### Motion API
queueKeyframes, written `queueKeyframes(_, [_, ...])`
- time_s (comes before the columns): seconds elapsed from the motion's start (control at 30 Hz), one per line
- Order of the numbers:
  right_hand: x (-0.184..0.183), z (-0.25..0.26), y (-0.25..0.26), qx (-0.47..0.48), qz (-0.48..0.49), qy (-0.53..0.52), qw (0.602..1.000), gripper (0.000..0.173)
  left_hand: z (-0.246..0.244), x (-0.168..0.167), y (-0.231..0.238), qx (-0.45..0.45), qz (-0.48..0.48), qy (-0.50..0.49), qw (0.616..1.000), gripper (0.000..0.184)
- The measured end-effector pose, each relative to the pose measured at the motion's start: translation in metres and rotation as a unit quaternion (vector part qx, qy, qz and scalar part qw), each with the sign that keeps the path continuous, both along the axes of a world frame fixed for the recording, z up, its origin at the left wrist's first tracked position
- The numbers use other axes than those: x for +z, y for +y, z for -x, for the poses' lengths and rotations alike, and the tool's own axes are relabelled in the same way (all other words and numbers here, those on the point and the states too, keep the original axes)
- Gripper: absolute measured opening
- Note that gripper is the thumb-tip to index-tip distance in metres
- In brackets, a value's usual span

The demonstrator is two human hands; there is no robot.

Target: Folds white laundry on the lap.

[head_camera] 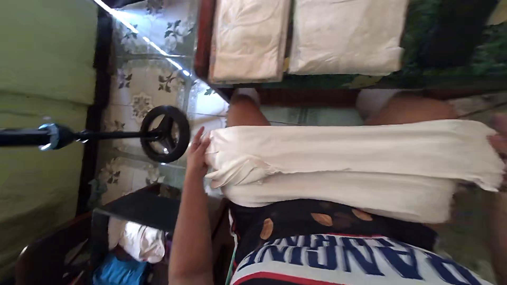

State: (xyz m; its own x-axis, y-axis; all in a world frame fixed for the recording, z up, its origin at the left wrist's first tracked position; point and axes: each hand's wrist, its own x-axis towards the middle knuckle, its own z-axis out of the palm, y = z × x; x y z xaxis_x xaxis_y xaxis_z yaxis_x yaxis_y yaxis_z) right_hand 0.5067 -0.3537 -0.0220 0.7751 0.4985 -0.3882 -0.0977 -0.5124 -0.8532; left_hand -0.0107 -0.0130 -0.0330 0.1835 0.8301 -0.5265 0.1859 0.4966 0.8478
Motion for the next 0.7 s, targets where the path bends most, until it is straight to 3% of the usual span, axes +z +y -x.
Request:
queueKeyframes(0.07, [-0.016, -0.003, -0.012, 0.022, -0.048, 0.041, 0.998, 0.057, 0.003, 0.004, 0.0, -0.043, -0.012, 0.009, 0.999, 0.047])
queueKeyframes(0.17, [-0.015, -0.002, -0.016, -0.008, -0.054, 0.104, 0.993, 0.053, 0.002, 0.014, -0.001, -0.077, -0.043, 0.044, 0.995, 0.044])
queueKeyframes(0.3, [-0.019, -0.011, -0.03, -0.002, -0.13, 0.16, 0.978, 0.054, 0.012, 0.021, 0.002, -0.098, -0.047, 0.037, 0.993, 0.053])
queueKeyframes(0.57, [0.017, -0.017, -0.049, 0.031, -0.168, 0.15, 0.974, 0.076, 0.03, 0.034, 0.019, -0.163, -0.024, 0.052, 0.985, 0.051])
queueKeyframes(0.7, [0.007, -0.015, -0.048, 0.02, -0.179, 0.17, 0.969, 0.085, 0.027, 0.035, 0.02, -0.164, -0.023, 0.061, 0.984, 0.05])
